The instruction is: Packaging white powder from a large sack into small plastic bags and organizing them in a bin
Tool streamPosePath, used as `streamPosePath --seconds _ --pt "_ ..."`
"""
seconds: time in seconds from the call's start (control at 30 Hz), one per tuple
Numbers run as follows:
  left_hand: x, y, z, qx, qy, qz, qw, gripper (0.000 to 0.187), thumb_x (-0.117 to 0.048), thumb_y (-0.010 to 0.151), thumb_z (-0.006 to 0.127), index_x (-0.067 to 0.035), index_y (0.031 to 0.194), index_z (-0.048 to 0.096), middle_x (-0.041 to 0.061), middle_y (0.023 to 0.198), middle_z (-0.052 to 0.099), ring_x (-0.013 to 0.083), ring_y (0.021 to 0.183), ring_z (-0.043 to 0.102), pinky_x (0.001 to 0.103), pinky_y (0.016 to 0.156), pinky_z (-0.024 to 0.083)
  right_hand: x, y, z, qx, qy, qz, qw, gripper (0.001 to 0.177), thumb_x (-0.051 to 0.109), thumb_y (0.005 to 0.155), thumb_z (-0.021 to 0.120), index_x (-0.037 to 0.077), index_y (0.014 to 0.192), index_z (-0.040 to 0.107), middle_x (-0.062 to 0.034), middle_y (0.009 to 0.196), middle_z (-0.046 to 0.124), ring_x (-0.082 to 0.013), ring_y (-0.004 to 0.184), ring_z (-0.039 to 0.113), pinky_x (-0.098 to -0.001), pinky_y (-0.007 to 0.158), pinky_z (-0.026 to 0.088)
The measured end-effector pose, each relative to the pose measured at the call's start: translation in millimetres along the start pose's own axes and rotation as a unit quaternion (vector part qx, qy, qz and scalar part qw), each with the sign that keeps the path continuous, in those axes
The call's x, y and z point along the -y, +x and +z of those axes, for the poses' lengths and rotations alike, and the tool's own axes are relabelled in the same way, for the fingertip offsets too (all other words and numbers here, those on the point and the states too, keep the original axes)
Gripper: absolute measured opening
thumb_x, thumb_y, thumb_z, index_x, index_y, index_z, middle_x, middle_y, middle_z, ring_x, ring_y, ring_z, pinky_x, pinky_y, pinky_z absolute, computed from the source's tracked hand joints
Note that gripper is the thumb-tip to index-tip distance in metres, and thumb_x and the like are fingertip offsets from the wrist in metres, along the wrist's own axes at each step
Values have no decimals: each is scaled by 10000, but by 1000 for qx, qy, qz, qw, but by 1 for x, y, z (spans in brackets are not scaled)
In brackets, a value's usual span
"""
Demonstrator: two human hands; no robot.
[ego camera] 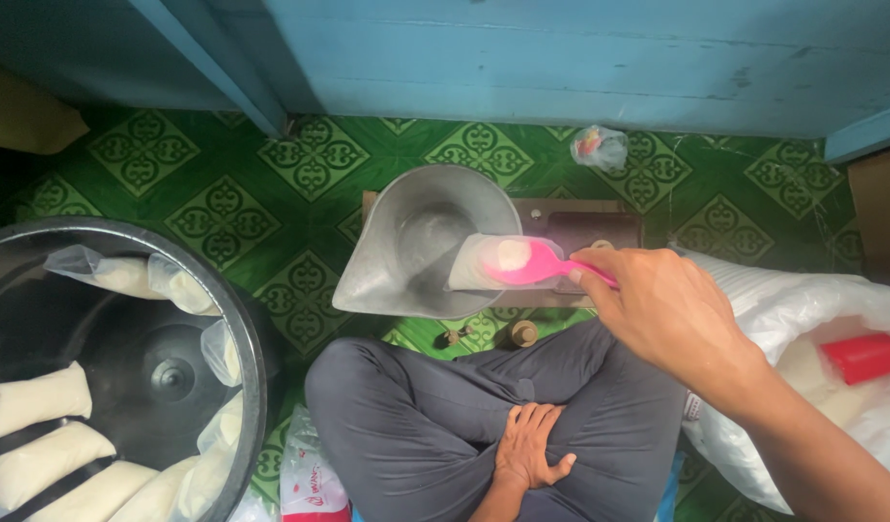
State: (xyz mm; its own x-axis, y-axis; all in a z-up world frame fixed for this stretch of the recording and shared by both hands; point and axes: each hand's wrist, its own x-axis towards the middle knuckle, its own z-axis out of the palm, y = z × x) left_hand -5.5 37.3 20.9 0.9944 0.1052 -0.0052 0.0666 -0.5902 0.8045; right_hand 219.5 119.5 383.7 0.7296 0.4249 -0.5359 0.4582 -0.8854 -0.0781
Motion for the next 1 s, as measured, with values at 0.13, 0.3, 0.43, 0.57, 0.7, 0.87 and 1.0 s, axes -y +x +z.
streamPosePath --seconds 0.13,0.3,0.43,0.57,0.7,0.87,1.0 --pt "0 0 -1 0 4 1 1000 770 -598 829 350 -18 1300 531 119 1186 528 317 1045 448 474 933 296 2 -1 -3 13 -3 9 1000 362 419 936 436 332 1217 648 -108 961 738 -417 953 633 -493 763 493" --pt "1 0 1 13 2 -7 1000 780 -603 826 354 -25 1323 518 116 1203 522 315 1064 445 480 948 289 -3 2 -1 8 -33 0 999 373 452 928 457 338 1221 657 -128 993 735 -420 987 644 -500 794 509" --pt "0 0 0 -7 1 0 1000 770 -607 833 339 -25 1298 536 109 1177 535 307 1048 458 468 935 296 -10 6 7 -8 -65 -29 997 362 439 925 473 329 1219 654 -108 993 737 -411 963 657 -511 784 516" --pt "2 -1 3 6 8 -6 1000 791 -623 834 320 -29 1314 527 109 1205 530 306 1065 453 472 941 288 -6 4 5 -7 -68 -36 997 362 442 932 456 318 1204 660 -117 967 740 -419 955 651 -501 778 506" --pt "1 -1 1 -1 6 -1 1000 784 -615 842 323 -17 1302 536 113 1194 535 307 1060 459 470 939 295 -4 2 3 -13 -74 -34 997 357 453 931 461 312 1192 660 -116 953 739 -412 951 653 -509 764 507" --pt "1 0 1 -3 -3 -3 1000 783 -619 834 330 -21 1295 537 116 1189 535 313 1042 456 473 923 296 -5 0 2 -24 -74 -43 996 342 446 933 456 310 1173 658 -120 921 739 -426 920 652 -512 741 504" --pt "1 -1 1 2 4 -5 1000 779 -611 837 337 -21 1308 530 112 1196 531 308 1050 452 469 937 293 -6 0 2 -38 -89 -53 994 363 460 924 464 308 1197 650 -117 901 744 -429 897 662 -521 737 509"
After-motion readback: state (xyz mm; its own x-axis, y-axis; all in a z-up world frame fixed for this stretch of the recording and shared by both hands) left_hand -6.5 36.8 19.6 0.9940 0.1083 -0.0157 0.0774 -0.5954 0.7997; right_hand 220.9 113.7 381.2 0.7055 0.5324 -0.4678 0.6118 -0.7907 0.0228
